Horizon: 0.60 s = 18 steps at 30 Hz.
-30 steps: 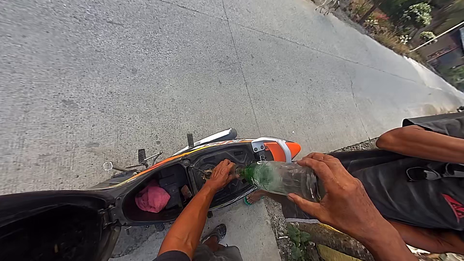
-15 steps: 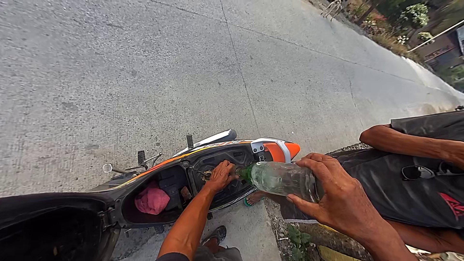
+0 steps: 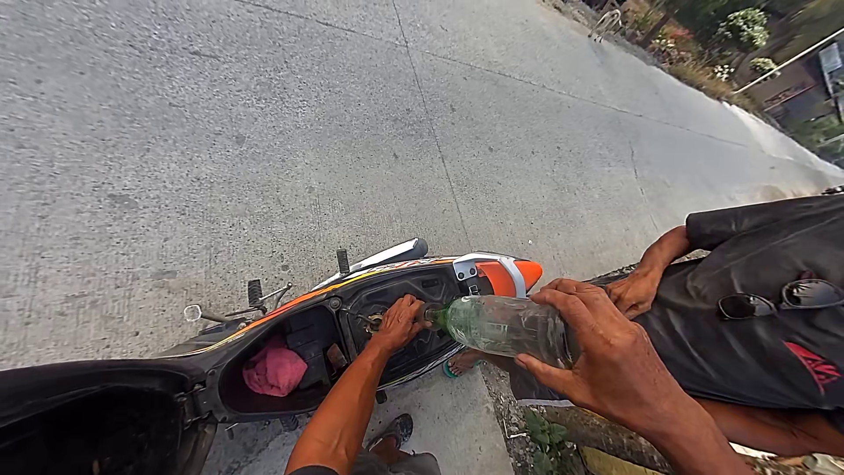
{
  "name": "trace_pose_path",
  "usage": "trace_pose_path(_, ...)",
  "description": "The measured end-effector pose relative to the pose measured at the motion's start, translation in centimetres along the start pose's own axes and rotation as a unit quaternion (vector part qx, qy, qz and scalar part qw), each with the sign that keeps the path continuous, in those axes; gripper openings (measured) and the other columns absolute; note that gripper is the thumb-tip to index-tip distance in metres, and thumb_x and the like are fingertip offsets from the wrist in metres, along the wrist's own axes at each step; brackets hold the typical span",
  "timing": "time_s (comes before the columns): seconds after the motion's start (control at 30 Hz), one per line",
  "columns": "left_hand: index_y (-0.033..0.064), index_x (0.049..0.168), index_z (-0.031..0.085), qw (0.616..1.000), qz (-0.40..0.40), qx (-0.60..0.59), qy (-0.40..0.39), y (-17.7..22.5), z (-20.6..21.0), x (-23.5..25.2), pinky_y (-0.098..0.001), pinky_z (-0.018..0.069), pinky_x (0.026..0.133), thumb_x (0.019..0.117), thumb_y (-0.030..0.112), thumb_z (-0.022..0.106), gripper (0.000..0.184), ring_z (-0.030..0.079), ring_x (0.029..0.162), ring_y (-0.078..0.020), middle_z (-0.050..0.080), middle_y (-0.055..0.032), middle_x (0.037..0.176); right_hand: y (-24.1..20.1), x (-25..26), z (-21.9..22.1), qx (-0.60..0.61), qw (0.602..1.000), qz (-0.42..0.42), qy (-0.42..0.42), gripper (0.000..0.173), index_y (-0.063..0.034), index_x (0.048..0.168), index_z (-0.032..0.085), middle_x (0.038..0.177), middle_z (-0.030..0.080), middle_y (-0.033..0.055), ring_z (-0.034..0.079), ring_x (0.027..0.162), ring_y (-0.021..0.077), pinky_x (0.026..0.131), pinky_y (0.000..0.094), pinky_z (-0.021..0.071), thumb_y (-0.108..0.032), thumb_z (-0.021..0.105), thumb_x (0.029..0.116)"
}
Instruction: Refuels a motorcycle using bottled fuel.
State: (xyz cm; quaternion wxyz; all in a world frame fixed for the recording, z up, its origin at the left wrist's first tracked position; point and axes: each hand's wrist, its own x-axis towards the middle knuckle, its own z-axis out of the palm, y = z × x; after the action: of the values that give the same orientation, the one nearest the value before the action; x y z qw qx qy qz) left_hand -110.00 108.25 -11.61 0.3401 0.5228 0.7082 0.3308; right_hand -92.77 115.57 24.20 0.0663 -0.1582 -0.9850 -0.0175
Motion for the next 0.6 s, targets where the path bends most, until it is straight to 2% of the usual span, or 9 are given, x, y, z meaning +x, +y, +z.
trace_pose_path(0.2, 0.0024, 0.133, 0.062, 1.0, -0.005, 0.0, -0.005, 0.24, -0.17, -0.08, -0.0464, 0.045, 0.108, 0.0962, 0.034, 0.067, 0.049, 0.056, 0.126, -0.0368, 0.059, -0.0228, 0.133, -0.08, 0.2, 0.03, 0.001, 1.0, -0.001, 0.0, 0.067, -0.0082, 0.123, 0.067, 0.118, 0.068, 0.0191, 0.068, 0.104, 0.0355, 0.071, 0.0453, 0.0584, -0.056, 0.074, 0.0762)
trace_pose_path(0.6, 0.0035, 0.133, 0.063, 1.0, -0.006, -0.003, -0.001, 0.32, -0.23, -0.16, -0.0469, 0.0452, 0.108, 0.0966, 0.037, 0.066, 0.05, 0.057, 0.126, -0.0363, 0.06, -0.0222, 0.132, 0.03, -0.08, 0.2, 0.013, 1.0, -0.001, 0.001, 0.065, -0.0077, 0.123, 0.067, 0.119, 0.068, 0.0182, 0.068, 0.106, 0.0348, 0.071, 0.0446, 0.0585, -0.054, 0.075, 0.0773)
